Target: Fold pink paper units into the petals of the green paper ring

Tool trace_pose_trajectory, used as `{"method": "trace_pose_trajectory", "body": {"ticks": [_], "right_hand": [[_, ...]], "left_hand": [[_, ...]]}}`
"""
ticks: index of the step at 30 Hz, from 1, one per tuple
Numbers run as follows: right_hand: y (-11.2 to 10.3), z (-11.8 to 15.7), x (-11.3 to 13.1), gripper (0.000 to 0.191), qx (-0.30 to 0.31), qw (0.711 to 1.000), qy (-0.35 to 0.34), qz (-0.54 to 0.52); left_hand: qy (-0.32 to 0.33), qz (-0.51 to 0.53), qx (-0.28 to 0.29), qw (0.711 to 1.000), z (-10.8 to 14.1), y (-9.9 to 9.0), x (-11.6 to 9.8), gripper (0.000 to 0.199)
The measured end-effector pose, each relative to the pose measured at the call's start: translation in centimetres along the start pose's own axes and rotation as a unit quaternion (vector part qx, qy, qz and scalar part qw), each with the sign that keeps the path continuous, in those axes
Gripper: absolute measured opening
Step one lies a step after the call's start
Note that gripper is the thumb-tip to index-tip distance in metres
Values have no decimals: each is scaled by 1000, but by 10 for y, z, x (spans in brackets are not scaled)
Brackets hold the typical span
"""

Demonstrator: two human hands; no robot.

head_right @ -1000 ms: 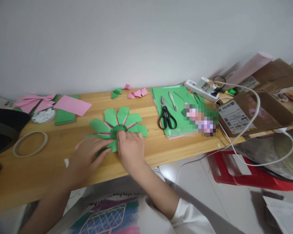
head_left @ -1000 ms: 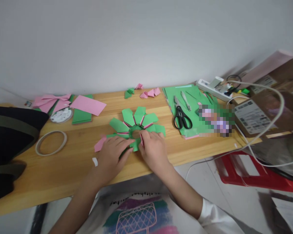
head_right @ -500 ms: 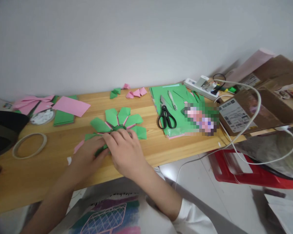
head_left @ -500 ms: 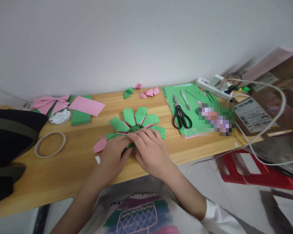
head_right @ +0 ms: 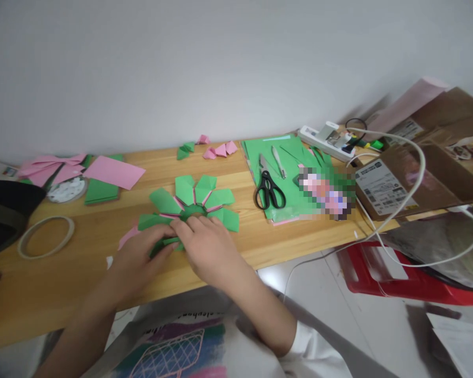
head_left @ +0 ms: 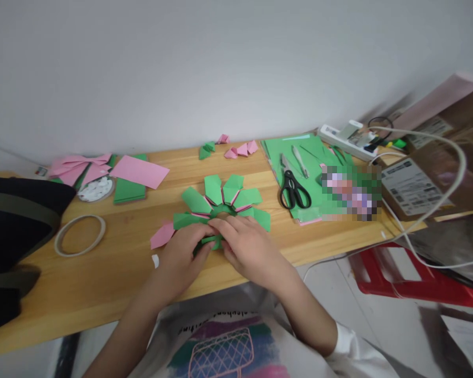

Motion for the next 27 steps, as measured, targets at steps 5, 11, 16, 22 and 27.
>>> {"method": "trace_pose_trajectory", "body": {"ticks": [5, 11, 16, 22, 27], "right_hand": [[0, 0, -1, 41, 5, 1000, 1, -12], [-2, 1, -6, 42, -39, 999, -7, -27], [-4, 0, -20, 38, -139, 990, 5, -17], [-4, -13, -22, 37, -179, 983, -6, -29], [-14, -8, -28, 60, -191, 978, -28, -76]], "left_hand": [[18, -9, -19, 1000, 0, 0, 0, 18], [10, -38, -128, 991, 8, -18, 1, 12], [-99, -132, -263, 950, 44, -55, 43, 17], [-197, -132, -106, 966, 73, -34, 89, 44], [-188, -134, -106, 967, 73, -30, 92, 19]]}}
Point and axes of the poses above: each hand's wrist, its own z-axis away from the middle knuckle, its own y-axis out of the palm, x = y × z, the point moved 7 cm from there along -z, towards the middle knuckle, and after that the axes turned 5 degrees about y, right-handed, at the moved point
